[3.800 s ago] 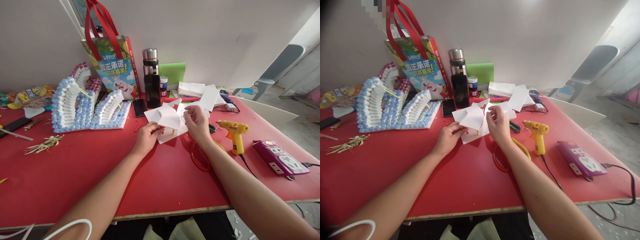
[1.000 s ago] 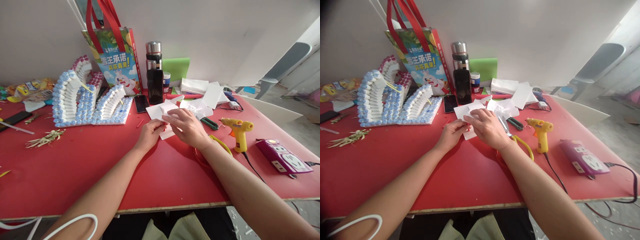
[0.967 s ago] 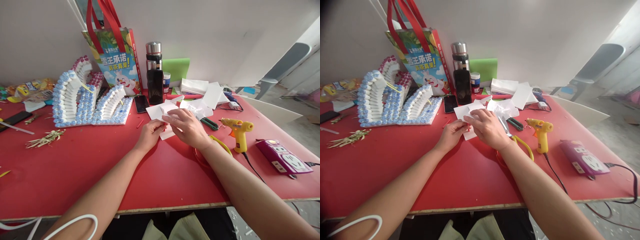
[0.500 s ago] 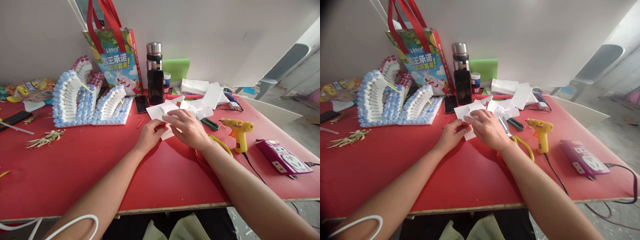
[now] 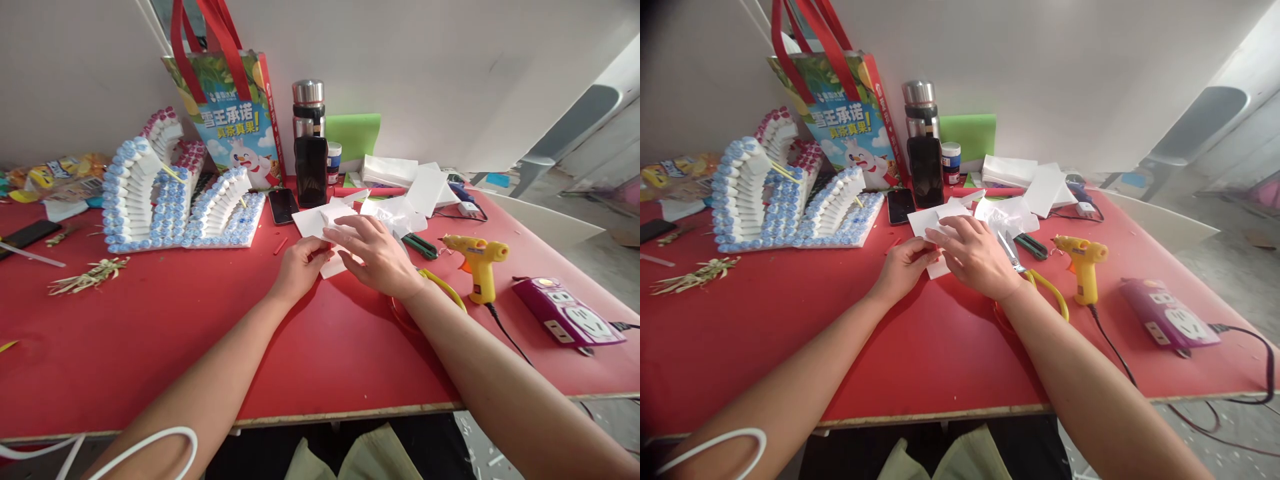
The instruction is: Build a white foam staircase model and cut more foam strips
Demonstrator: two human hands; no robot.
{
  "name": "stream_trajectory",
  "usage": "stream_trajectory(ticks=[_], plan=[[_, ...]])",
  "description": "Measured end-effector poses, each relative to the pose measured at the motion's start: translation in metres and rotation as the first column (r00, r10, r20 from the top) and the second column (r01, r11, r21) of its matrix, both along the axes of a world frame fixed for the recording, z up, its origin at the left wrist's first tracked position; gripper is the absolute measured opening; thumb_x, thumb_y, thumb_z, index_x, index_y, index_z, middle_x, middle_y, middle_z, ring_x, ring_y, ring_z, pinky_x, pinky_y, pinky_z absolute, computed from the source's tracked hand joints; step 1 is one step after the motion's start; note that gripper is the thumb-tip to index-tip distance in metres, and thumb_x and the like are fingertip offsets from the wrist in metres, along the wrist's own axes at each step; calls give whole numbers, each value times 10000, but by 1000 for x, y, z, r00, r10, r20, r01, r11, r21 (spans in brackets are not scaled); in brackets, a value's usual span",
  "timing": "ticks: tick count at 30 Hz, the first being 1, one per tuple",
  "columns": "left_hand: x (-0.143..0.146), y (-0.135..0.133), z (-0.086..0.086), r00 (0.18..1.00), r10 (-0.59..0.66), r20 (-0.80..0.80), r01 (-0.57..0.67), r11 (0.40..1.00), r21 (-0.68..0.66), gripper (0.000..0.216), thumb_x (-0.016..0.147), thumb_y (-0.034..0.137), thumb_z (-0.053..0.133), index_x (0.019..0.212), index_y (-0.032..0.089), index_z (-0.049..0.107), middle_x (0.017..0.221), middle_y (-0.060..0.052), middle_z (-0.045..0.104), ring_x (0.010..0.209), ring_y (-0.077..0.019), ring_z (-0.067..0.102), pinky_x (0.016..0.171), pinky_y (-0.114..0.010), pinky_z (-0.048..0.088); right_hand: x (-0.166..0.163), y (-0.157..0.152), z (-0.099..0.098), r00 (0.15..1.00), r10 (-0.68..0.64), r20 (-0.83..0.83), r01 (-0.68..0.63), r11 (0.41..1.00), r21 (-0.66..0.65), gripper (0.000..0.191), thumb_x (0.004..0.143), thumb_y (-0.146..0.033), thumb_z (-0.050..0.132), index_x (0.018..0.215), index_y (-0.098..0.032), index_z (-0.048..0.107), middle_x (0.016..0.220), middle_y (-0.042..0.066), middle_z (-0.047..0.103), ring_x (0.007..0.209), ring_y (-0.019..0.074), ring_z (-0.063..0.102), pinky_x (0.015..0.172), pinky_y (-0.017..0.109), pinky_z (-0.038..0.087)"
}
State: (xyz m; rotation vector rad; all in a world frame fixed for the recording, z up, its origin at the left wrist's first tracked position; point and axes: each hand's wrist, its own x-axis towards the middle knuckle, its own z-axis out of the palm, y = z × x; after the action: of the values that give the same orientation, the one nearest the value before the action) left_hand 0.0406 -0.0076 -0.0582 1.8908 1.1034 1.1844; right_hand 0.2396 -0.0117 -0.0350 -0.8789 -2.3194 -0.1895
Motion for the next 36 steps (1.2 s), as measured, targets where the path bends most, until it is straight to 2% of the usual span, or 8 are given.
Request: stream_trajectory(ticks=[7,14,22,27,36], plan=[[0,1,1,1000,9,-22,-8,999,39,133,900,227,601,833,201,713,827,-33,682,838,-196,628,791,-328,486,0,0,1,1000,-3,13,3,1000,-6,518,956,-161,492,1451,-314,484,1364,139,535,1240,313,503,947,511,477],[-1,1,0,1000,10,-16,-10,1000,7,132,896,253,616,831,209,722,875,-32,702,878,-199,641,832,-333,500,1,0,1,1000,3,10,-3,1000,-11,519,949,-158,498,1444,-315,491,1347,137,544,1215,313,516,932,509,482],[0,0,1,999,25,-29,-25,1000,18,135,888,248,632,786,207,712,825,-21,684,838,-187,634,802,-317,499,0,0,1,1000,-3,7,3,1000,-19,514,946,-147,501,1431,-314,506,1342,134,551,1220,314,514,925,506,483],[-1,1,0,1000,23,-11,-23,1000,11,119,886,248,642,816,207,729,870,-24,704,861,-187,642,815,-318,498,0,-1,2,1000,-6,8,7,1000,-23,470,963,-163,491,1412,-293,533,1336,139,558,1221,309,517,936,498,479],[-2,1,0,1000,17,-12,-17,999,-28,118,884,275,653,848,203,740,913,-39,725,902,-205,657,841,-339,501,0,-1,1,1000,-3,5,3,1000,-22,501,957,-161,508,1435,-308,512,1341,137,556,1231,307,515,960,502,476]])
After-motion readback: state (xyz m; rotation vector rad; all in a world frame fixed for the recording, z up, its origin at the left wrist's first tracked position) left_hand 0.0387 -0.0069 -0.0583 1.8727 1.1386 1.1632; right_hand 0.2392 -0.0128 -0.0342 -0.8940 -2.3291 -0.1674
